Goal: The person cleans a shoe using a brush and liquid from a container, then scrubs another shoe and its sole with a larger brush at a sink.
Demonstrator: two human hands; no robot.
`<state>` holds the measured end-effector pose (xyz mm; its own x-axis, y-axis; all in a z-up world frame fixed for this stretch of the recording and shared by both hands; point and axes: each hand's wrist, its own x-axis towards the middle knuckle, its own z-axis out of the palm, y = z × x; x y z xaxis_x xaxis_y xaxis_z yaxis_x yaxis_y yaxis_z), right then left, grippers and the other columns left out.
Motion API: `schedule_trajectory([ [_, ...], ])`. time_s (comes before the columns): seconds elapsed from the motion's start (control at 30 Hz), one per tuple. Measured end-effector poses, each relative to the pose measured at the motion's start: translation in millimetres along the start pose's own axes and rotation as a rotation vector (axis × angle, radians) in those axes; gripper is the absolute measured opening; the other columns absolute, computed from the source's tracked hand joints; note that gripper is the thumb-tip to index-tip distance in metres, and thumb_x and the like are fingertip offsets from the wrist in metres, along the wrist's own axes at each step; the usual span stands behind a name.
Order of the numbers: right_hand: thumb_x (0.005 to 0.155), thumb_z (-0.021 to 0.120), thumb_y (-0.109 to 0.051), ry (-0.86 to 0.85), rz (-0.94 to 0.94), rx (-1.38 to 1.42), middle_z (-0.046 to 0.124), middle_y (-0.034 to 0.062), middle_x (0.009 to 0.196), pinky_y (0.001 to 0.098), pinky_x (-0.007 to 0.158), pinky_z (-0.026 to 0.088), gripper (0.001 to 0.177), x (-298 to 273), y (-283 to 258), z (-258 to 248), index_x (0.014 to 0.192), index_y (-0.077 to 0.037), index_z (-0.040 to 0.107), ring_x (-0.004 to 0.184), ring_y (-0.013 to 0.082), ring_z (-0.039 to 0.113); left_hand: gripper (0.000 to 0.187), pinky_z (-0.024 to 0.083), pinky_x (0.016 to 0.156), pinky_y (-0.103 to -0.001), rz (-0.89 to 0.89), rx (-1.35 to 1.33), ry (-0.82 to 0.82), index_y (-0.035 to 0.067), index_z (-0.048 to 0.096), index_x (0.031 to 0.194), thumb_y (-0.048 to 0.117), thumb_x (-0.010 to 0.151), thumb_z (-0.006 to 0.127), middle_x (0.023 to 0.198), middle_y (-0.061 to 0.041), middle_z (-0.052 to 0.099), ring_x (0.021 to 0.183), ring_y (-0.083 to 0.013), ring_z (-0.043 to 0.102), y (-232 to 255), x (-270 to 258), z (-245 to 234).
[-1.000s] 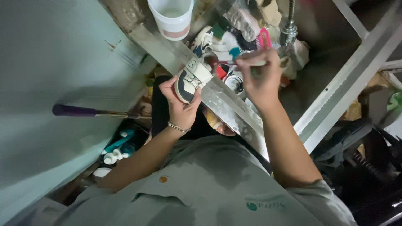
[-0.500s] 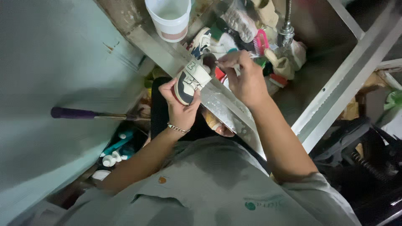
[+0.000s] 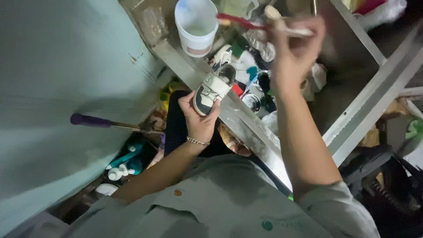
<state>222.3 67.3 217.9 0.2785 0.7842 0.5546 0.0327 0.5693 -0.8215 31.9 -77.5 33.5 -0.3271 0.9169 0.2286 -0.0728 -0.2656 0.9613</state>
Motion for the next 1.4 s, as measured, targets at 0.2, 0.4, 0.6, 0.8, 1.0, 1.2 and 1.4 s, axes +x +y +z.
schedule_trajectory([
  [0.2,0.117,0.095,-0.002,-0.44,-0.107,-0.543,0.091,0.0089,0.107,0.0366,0.079,0.069,0.028,36,78,76,0.122,-0.011,0.068,0.094,0.0235,0.094,0.08,0.071,0.107,-0.045,-0.401,0.01,0.069,0.012,0.044,0.155,0.025,0.099,0.1,0.154,-0.022,0.062,0.133,-0.0307,0.076,23,0,3],
  [0.4,0.087,0.113,-0.037,-0.737,0.078,-0.921,0.079,0.0166,0.118,0.0585,0.073,0.06,0.039,45,98,114,0.101,-0.017,0.083,0.096,0.0454,0.081,0.085,0.074,0.103,-0.039,-0.392,-0.103,0.128,0.013,0.049,0.156,0.011,0.092,0.104,0.152,-0.024,0.071,0.127,-0.0291,0.08,13,-2,7],
  [0.6,0.094,0.078,-0.014,-0.589,0.062,-0.957,0.089,0.012,0.096,0.0653,0.071,0.057,0.009,36,119,109,0.098,-0.022,0.078,0.092,0.0511,0.082,0.083,0.069,0.106,-0.042,-0.426,-0.136,0.146,0.013,0.051,0.149,0.012,0.087,0.107,0.145,-0.017,0.07,0.123,-0.023,0.078,12,-1,4],
  [0.8,0.089,0.087,-0.013,-0.738,-0.021,-0.838,0.086,0.0053,0.098,0.055,0.076,0.056,0.017,41,95,88,0.102,-0.021,0.081,0.092,0.0368,0.081,0.08,0.067,0.115,-0.041,-0.342,-0.192,0.02,0.014,0.057,0.159,0.005,0.093,0.102,0.149,-0.016,0.073,0.13,-0.0254,0.077,36,9,-4],
  [1.0,0.133,0.079,-0.022,-0.46,-0.07,-0.432,0.08,0.017,0.14,0.0506,0.109,0.06,0.024,26,22,21,0.148,-0.008,0.066,0.124,0.0344,0.079,0.081,0.073,0.111,-0.046,-0.499,-0.072,-0.044,0.016,0.065,0.171,0.028,0.098,0.099,0.169,-0.018,0.07,0.144,-0.0321,0.079,56,17,-8],
  [1.2,0.125,0.087,-0.008,0.107,0.391,0.052,0.083,0.0149,0.108,0.0417,0.082,0.074,0.029,-61,3,-58,0.118,-0.017,0.06,0.094,0.0269,0.087,0.086,0.064,0.127,-0.038,-0.378,-0.125,0.002,0.008,0.062,0.174,0.008,0.096,0.101,0.168,-0.023,0.075,0.145,-0.0266,0.078,24,4,-2],
  [1.4,0.116,0.088,0.007,0.339,0.517,-0.035,0.08,0.0162,0.096,0.0397,0.08,0.081,0.035,-131,14,-75,0.113,-0.006,0.056,0.081,0.0277,0.091,0.091,0.057,0.134,-0.052,-0.353,-0.083,0.006,0.004,0.065,0.174,0.0,0.093,0.107,0.16,-0.021,0.065,0.152,-0.0309,0.065,26,1,2],
])
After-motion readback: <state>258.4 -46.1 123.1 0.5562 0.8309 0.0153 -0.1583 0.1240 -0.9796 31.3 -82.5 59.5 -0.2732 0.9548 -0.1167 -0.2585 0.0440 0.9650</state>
